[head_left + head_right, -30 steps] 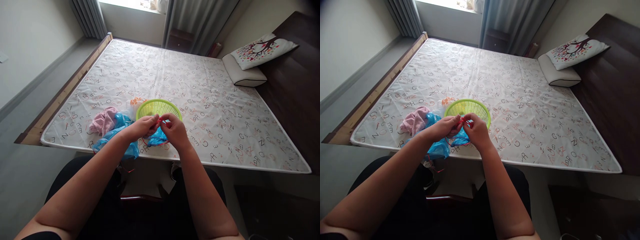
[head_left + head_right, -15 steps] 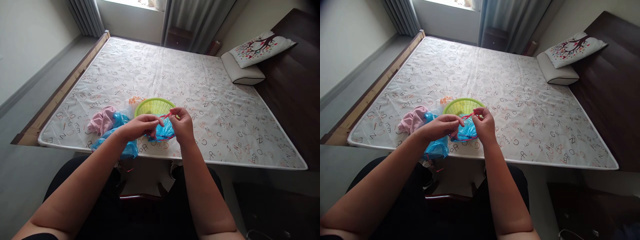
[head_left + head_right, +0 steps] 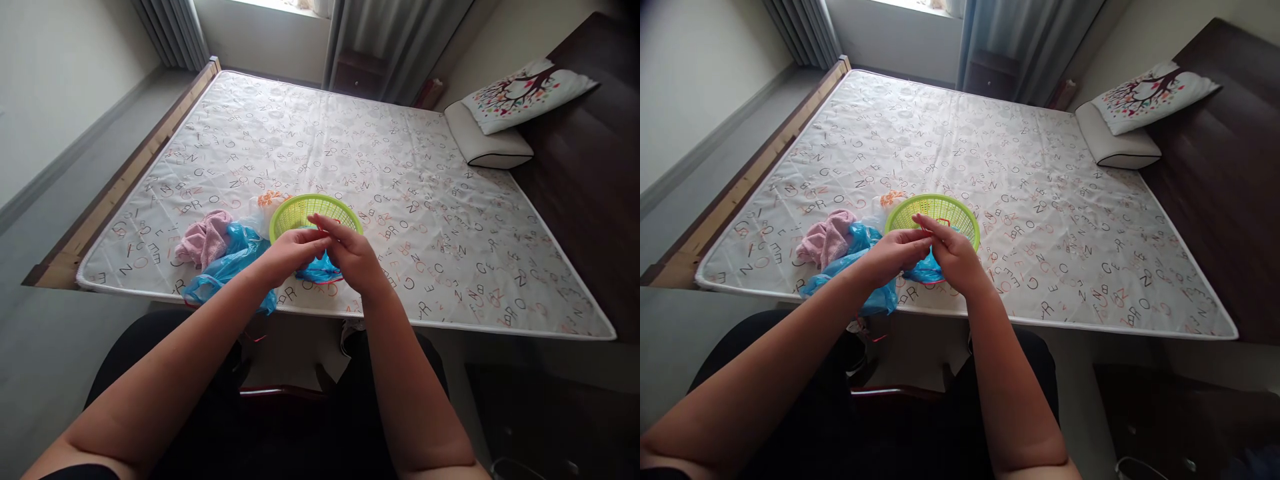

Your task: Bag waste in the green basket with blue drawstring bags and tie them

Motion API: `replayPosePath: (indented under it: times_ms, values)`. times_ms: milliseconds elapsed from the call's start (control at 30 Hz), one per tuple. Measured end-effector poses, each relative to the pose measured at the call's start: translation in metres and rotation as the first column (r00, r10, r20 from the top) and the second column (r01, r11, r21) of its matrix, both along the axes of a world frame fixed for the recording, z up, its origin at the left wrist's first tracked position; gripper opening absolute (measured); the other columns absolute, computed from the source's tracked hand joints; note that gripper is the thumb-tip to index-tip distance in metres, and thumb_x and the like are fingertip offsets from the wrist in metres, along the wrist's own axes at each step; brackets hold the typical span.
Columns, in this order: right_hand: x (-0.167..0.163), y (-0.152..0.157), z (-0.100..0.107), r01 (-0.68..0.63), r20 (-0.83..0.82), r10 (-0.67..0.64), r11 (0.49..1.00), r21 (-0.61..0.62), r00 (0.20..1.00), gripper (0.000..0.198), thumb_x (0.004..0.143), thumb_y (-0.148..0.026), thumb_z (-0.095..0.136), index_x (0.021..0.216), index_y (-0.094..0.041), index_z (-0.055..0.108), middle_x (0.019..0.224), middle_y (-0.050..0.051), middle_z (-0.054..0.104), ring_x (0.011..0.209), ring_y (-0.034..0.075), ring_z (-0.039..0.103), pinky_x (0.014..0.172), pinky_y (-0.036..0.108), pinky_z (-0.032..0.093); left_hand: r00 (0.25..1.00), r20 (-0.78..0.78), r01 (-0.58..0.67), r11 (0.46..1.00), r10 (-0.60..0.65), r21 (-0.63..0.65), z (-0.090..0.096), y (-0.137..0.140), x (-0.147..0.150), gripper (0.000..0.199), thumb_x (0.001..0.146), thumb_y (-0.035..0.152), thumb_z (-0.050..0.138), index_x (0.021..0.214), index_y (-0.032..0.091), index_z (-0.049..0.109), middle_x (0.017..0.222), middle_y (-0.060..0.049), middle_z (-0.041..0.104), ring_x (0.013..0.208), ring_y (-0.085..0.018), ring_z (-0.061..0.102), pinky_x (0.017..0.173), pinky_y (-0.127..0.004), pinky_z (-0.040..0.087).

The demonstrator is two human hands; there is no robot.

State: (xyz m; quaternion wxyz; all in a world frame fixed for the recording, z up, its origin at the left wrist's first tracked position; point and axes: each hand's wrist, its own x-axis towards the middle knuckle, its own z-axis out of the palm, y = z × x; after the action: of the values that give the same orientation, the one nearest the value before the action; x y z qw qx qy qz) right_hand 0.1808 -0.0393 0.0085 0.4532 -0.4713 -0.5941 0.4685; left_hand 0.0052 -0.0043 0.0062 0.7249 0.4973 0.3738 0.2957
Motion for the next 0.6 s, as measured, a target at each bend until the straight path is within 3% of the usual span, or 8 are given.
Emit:
replayPosePath:
  times_ms: [67,133,233,367,433,500,600]
  values:
    - [-0.002,0.0,0.0,-0.045,0.053,0.044,0.999,0.017,0.998,0.047,0.097,-0.026,0.059,0.141,-0.034,0.073,0.15,0.001,0.069,0.114,0.022,0.072,0.093,0.042,0.066,1.0,-0.022,-0.011,1.0,0.011,0.014,-0.004,-0.002,0.002,0.044,0.087,0.057,0.082,0.091,0.015,0.072,0.069,0.002,0.05,0.052,-0.006,0.034,0.047,-0.022,0.021]
    - [-0.002,0.0,0.0,-0.062,0.054,0.06,0.998,0.019,0.997,0.044,0.096,-0.024,0.059,0.136,-0.034,0.074,0.158,0.001,0.062,0.119,0.022,0.071,0.092,0.041,0.067,1.0,-0.027,-0.013,1.0,0.014,0.018,-0.008,-0.001,0.002,0.049,0.087,0.062,0.082,0.082,0.015,0.067,0.065,0.003,0.046,0.051,-0.006,0.031,0.047,-0.023,0.02]
    - [0.001,0.0,0.001,-0.039,-0.03,0.039,0.999,-0.011,0.999,0.038,0.094,-0.03,0.066,0.132,-0.033,0.07,0.164,0.002,0.055,0.105,0.019,0.074,0.083,0.036,0.068,0.999,-0.011,0.05,0.998,-0.05,0.037,-0.009,0.001,-0.001,0.053,0.089,0.066,0.077,0.078,0.015,0.068,0.061,0.004,0.04,0.051,-0.007,0.03,0.048,-0.023,0.021]
    - [0.011,0.001,0.003,-0.059,-0.079,0.053,0.995,-0.076,0.995,0.036,0.09,-0.038,0.075,0.123,-0.031,0.062,0.166,0.005,0.051,0.081,0.013,0.072,0.073,0.034,0.066,0.991,0.002,0.134,0.988,-0.135,0.075,-0.003,0.002,-0.003,0.054,0.092,0.066,0.073,0.079,0.014,0.071,0.061,0.002,0.044,0.053,-0.008,0.034,0.05,-0.023,0.025]
    - [0.018,0.002,0.002,-0.099,-0.038,0.096,0.991,-0.085,0.995,0.034,0.09,-0.042,0.077,0.118,-0.029,0.063,0.155,0.006,0.061,0.081,0.013,0.071,0.072,0.033,0.064,0.986,-0.004,0.165,0.983,-0.165,0.078,-0.001,0.002,-0.003,0.054,0.093,0.066,0.072,0.078,0.014,0.07,0.062,0.001,0.045,0.052,-0.008,0.034,0.049,-0.024,0.025]
    - [0.027,0.004,0.0,-0.132,0.022,0.135,0.986,-0.104,0.991,0.032,0.092,-0.047,0.077,0.114,-0.027,0.066,0.13,0.007,0.072,0.086,0.016,0.071,0.072,0.032,0.062,0.984,-0.013,0.177,0.98,-0.176,0.087,0.001,0.003,-0.003,0.052,0.094,0.063,0.072,0.079,0.014,0.071,0.062,0.001,0.046,0.052,-0.007,0.034,0.049,-0.023,0.025]
    - [0.04,0.006,-0.003,-0.138,0.076,0.147,0.984,-0.113,0.986,0.03,0.094,-0.05,0.076,0.105,-0.024,0.07,0.1,0.004,0.074,0.085,0.017,0.068,0.07,0.03,0.056,0.989,-0.019,0.146,0.982,-0.145,0.119,0.0,0.004,-0.004,0.043,0.092,0.056,0.074,0.094,0.013,0.078,0.072,-0.002,0.057,0.054,-0.007,0.038,0.05,-0.023,0.027]
